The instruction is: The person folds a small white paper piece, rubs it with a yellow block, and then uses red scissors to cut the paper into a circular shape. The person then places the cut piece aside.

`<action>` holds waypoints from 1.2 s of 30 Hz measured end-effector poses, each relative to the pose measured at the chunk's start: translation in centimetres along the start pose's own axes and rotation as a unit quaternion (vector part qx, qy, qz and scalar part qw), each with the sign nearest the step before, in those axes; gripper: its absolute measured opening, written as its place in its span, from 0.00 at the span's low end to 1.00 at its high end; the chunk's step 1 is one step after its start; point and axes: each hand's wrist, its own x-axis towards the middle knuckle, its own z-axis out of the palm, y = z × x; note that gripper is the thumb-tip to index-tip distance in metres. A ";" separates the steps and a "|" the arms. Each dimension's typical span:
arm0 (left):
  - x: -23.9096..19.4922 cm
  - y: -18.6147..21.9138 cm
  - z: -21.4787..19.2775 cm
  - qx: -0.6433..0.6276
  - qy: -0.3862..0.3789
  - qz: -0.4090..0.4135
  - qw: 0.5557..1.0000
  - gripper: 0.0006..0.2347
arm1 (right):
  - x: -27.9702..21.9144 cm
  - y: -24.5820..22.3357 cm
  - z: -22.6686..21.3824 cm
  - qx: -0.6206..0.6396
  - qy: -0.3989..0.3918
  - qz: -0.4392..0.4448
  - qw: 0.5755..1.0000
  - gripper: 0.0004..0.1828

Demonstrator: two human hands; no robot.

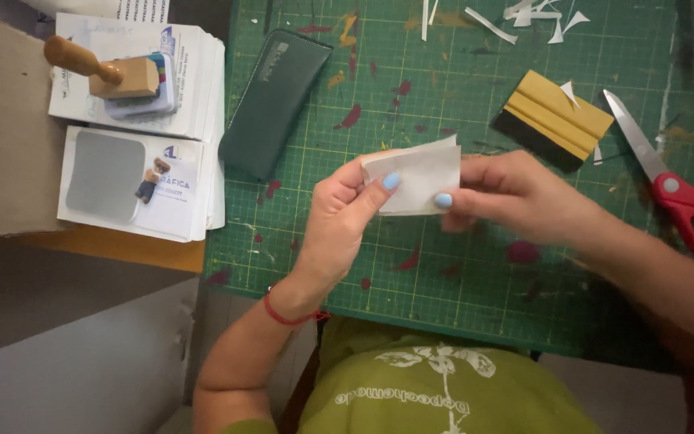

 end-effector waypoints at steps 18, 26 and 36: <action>-4.5 -1.9 0.0 0.718 -0.183 0.360 0.567 0.27 | -6.3 2.0 -8.0 -0.733 0.196 -0.003 0.651 0.13; -5.2 -1.1 0.4 0.720 -0.149 0.280 0.617 0.29 | -2.2 5.0 -9.0 -0.783 0.164 0.092 0.593 0.40; -5.8 0.8 -1.9 0.704 -0.101 0.284 0.644 0.16 | 1.8 2.5 -11.3 -0.538 0.106 0.196 0.813 0.28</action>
